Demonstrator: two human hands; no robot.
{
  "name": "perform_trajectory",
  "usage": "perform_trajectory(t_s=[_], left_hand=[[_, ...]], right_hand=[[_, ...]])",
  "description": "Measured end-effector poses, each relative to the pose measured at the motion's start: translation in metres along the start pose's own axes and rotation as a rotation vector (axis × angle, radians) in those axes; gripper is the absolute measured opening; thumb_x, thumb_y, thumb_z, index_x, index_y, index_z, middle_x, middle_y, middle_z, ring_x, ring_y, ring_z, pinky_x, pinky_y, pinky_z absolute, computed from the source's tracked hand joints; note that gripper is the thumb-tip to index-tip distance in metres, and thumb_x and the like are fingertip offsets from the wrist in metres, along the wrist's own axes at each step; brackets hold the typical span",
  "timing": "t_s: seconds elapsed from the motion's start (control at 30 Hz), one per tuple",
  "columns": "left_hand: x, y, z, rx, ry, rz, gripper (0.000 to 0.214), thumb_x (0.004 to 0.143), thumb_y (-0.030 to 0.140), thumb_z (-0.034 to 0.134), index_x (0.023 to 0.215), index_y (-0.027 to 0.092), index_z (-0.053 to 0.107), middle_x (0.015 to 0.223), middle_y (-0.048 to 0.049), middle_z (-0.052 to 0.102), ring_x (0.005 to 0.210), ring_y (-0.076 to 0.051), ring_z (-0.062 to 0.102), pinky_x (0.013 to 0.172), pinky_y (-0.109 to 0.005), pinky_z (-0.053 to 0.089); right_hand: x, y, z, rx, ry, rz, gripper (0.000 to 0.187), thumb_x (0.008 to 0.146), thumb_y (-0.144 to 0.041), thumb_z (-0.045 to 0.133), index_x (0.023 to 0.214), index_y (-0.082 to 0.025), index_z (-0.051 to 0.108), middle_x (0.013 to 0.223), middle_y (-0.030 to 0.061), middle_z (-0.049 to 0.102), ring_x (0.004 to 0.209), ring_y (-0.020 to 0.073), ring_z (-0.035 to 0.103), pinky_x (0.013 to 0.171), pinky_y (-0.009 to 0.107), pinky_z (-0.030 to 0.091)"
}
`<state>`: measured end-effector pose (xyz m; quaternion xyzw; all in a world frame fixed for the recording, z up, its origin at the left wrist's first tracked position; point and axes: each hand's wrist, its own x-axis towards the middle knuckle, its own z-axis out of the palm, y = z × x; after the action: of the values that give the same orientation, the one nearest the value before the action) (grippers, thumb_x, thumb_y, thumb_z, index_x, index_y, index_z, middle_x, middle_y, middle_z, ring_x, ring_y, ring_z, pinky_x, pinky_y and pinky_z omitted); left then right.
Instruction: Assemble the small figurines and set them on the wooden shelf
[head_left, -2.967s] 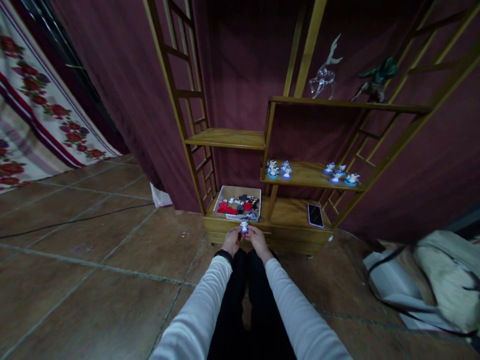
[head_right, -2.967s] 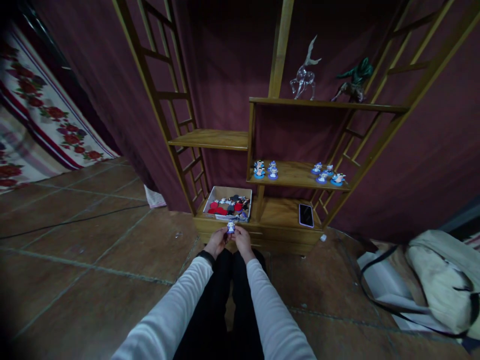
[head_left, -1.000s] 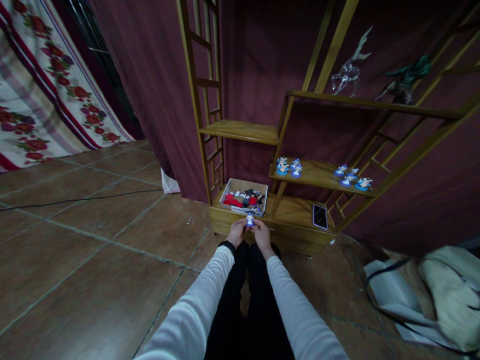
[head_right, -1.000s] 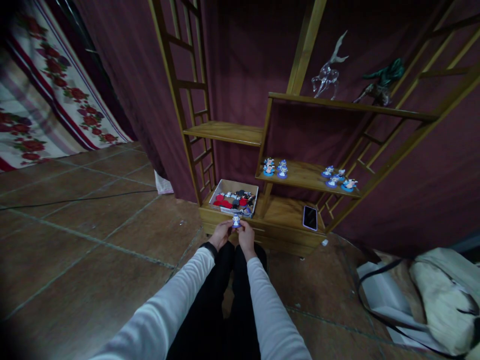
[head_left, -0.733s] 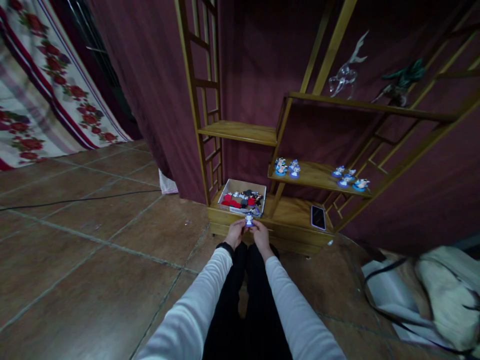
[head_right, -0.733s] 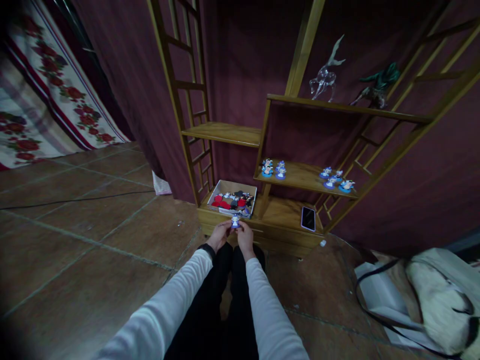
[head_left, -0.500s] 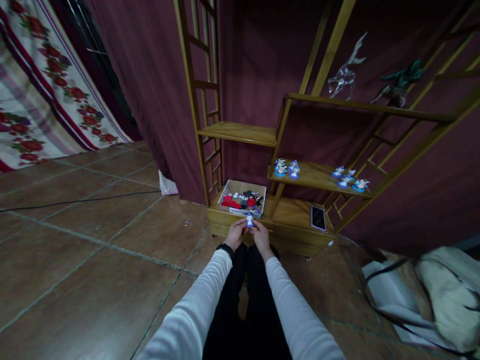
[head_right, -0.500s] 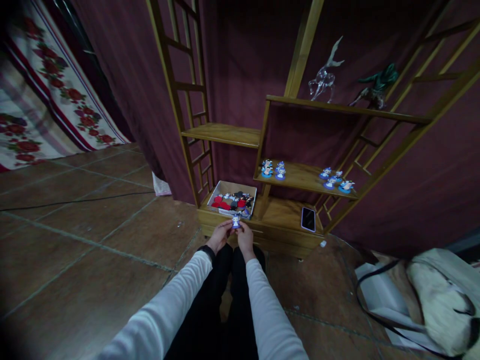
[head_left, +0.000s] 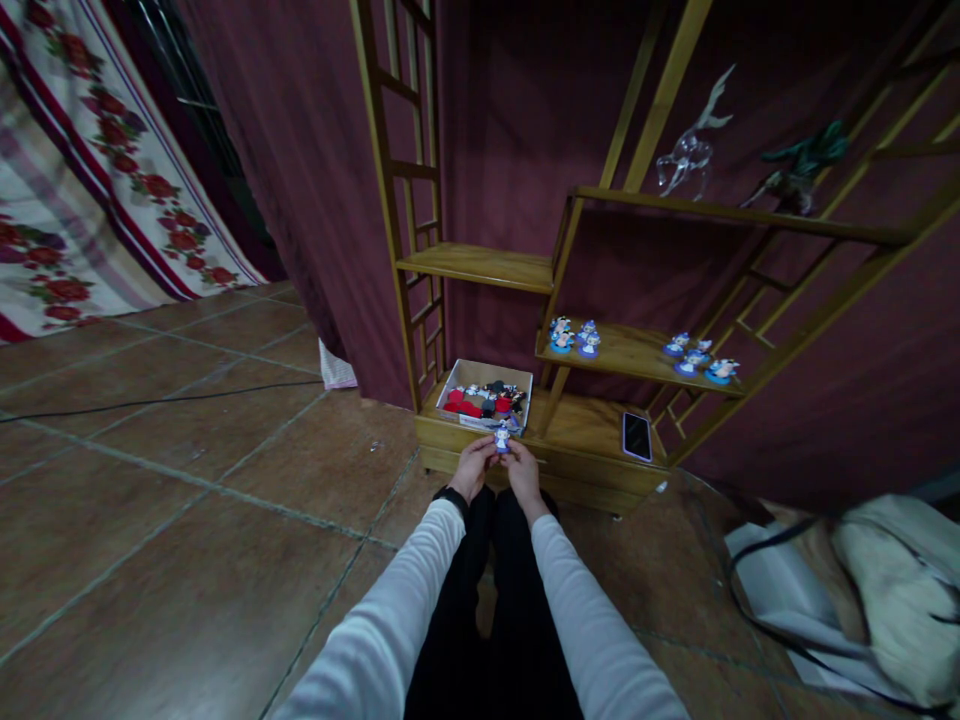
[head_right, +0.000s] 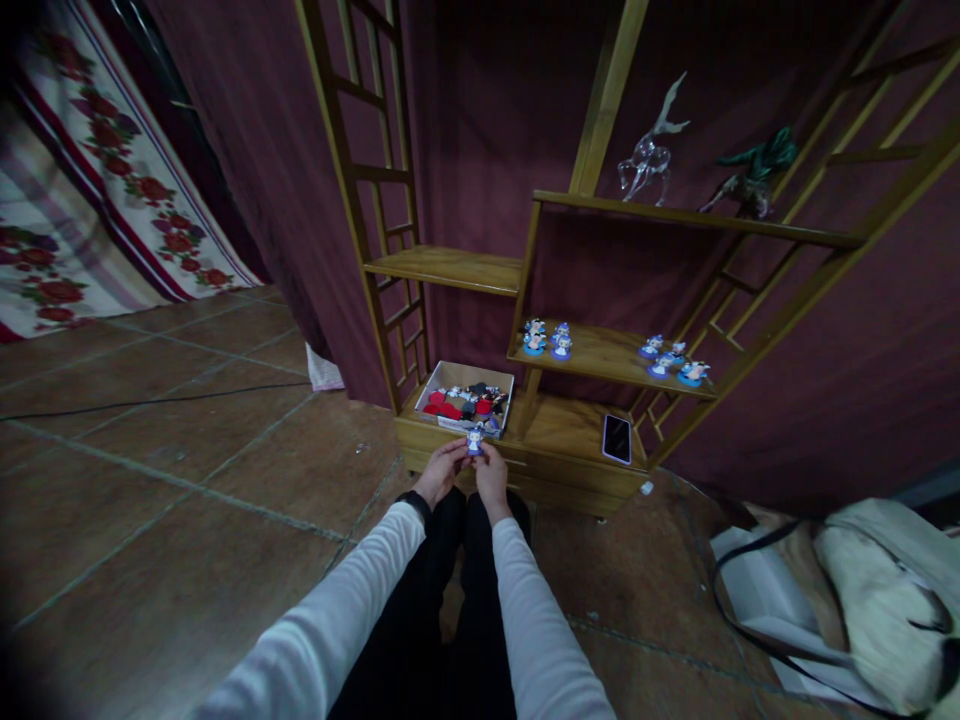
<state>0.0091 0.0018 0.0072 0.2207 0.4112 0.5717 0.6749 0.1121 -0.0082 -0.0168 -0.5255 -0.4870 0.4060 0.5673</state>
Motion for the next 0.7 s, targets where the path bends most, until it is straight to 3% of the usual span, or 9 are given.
perform_trajectory(t_s=[0.7], left_hand=[[-0.0018,0.0010,0.0006,0.001,-0.003,0.006,0.016,0.065,0.007,0.068,0.080,0.011,0.067,0.066,-0.0052,0.066,0.055,-0.008,0.057,0.057,-0.019,0.044]], right_hand=[[-0.0025,-0.0026,-0.0006,0.025,0.029,0.033,0.038,0.067,-0.021,0.048,0.100,-0.020,0.064,0.099,0.0042,0.069,0.084,0.0178,0.063,0.077,0.033,0.051]])
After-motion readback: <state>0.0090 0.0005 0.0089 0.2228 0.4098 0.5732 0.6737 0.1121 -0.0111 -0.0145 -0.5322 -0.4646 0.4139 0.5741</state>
